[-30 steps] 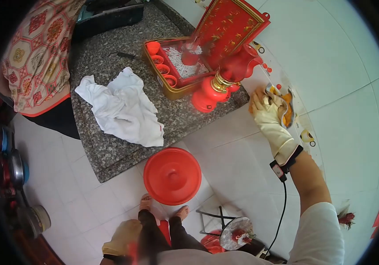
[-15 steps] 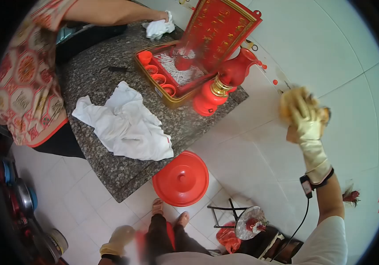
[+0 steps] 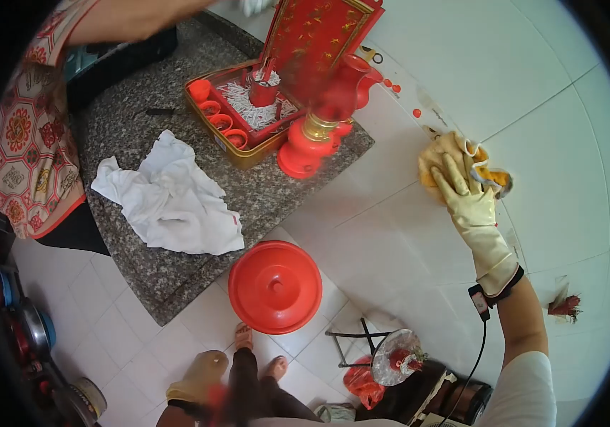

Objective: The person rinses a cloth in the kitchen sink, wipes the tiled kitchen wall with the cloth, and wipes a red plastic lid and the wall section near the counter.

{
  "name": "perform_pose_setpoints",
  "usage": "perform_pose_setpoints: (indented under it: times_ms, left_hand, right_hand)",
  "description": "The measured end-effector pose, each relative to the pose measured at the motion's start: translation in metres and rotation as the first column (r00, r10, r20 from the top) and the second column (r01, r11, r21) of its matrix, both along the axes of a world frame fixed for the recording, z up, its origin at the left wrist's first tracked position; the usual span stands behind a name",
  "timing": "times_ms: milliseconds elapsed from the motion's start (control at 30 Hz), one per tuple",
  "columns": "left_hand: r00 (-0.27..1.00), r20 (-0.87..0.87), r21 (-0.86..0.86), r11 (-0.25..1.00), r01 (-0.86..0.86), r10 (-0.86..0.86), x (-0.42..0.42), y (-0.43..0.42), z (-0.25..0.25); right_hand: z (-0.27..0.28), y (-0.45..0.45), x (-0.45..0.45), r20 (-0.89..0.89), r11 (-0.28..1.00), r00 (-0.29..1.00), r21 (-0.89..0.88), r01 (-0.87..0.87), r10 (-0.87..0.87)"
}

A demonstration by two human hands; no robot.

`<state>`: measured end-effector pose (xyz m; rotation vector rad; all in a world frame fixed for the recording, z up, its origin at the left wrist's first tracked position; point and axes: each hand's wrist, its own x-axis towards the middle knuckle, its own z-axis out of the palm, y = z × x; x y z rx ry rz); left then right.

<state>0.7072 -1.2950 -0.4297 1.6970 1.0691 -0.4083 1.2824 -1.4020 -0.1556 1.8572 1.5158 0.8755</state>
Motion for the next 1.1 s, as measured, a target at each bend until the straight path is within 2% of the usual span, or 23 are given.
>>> perform_pose_setpoints:
  times_ms: [33, 67, 133, 200, 233, 300, 367, 433, 567, 600, 733, 767, 833, 900, 933, 967, 1000, 1067, 1100]
  left_hand:
    - [0.997, -0.009, -0.030, 0.997, -0.077, 0.077, 0.007, -0.002, 0.004]
    - [0.992, 0.052, 0.078, 0.990, -0.116, 0.112, 0.012, -0.004, 0.009]
    - [0.970, 0.176, 0.277, 0.938, -0.210, 0.165, 0.017, -0.014, 0.024]
    - [0.909, 0.409, 0.477, 0.832, -0.283, 0.075, 0.033, -0.014, 0.052]
    - [0.863, 0.504, 0.562, 0.757, -0.334, 0.006, 0.040, -0.012, 0.067]
    - [0.853, 0.514, 0.714, 0.594, -0.371, -0.085, 0.047, -0.014, 0.086]
    - [0.853, 0.490, 0.804, 0.469, -0.365, -0.177, 0.054, -0.019, 0.096]
    - [0.854, 0.451, 0.864, 0.369, -0.344, -0.260, 0.062, -0.016, 0.096]
    - [0.906, 0.318, 0.948, 0.091, -0.305, -0.279, 0.086, 0.005, 0.067]
    - [0.926, 0.273, 0.962, 0.050, -0.270, -0.261, 0.094, 0.010, 0.057]
    - [0.944, 0.170, 0.977, -0.074, -0.198, -0.282, 0.104, 0.038, -0.009]
    - [0.947, 0.202, 0.976, -0.030, -0.217, -0.250, 0.105, 0.048, -0.019]
    - [0.947, 0.265, 0.964, 0.056, -0.259, -0.180, 0.107, 0.070, -0.037]
    - [0.977, 0.146, 0.978, -0.126, -0.166, -0.155, 0.104, 0.092, -0.066]
    - [0.988, 0.087, 0.970, -0.215, -0.113, -0.126, 0.102, 0.101, -0.079]
    - [0.988, 0.086, 0.961, -0.252, -0.116, -0.128, 0.101, 0.107, -0.085]
    - [0.988, 0.087, 0.952, -0.283, -0.120, -0.125, 0.101, 0.109, -0.089]
    - [0.986, 0.084, 0.939, -0.319, -0.126, -0.143, 0.099, 0.113, -0.093]
    - [0.983, 0.081, 0.936, -0.326, -0.131, -0.163, 0.097, 0.115, -0.095]
  right_hand:
    - [0.000, -0.004, 0.002, -0.048, 1.000, 0.999, -0.015, 0.021, -0.021]
    - [0.002, -0.007, 0.004, -0.094, 0.999, 0.995, -0.028, 0.039, -0.042]
    - [0.008, -0.009, 0.010, -0.023, 0.998, 0.999, 0.049, -0.045, 0.047]
    - [0.025, -0.011, 0.009, -0.025, 0.990, 0.997, 0.127, -0.067, 0.071]
    - [0.037, -0.012, 0.011, 0.120, 0.958, 0.977, 0.206, -0.199, 0.177]
    - [0.073, -0.009, -0.003, 0.130, 0.903, 0.974, 0.368, -0.223, 0.187]
    - [0.109, -0.026, 0.000, 0.219, 0.850, 0.958, 0.454, -0.267, 0.184]
    - [0.147, -0.054, 0.009, 0.388, 0.804, 0.895, 0.449, -0.391, 0.219]
    - [0.170, -0.092, -0.013, 0.393, 0.726, 0.919, 0.625, -0.287, 0.026]
    - [0.161, -0.095, -0.023, 0.393, 0.706, 0.920, 0.656, -0.269, -0.015]
    - [0.119, -0.083, -0.014, 0.032, 0.712, 0.997, 0.699, -0.070, 0.067]
    - [0.091, -0.075, -0.004, 0.007, 0.722, 0.997, 0.689, -0.061, 0.077]
    - [0.017, -0.038, 0.014, 0.133, 0.738, 0.977, 0.641, -0.212, 0.164]
    - [-0.049, -0.006, 0.028, 0.307, 0.743, 0.937, 0.584, -0.326, 0.169]
    - [-0.076, 0.008, 0.028, 0.348, 0.756, 0.929, 0.574, -0.316, 0.124]
    - [-0.101, 0.019, 0.023, 0.408, 0.771, 0.913, 0.572, -0.279, 0.028]
    - [-0.127, 0.031, 0.012, 0.258, 0.741, 0.966, 0.644, -0.191, 0.024]
    - [-0.182, 0.055, 0.049, 0.392, 0.746, 0.918, 0.592, -0.306, 0.066]
    - [-0.185, 0.055, 0.044, 0.399, 0.739, 0.915, 0.598, -0.310, 0.061]
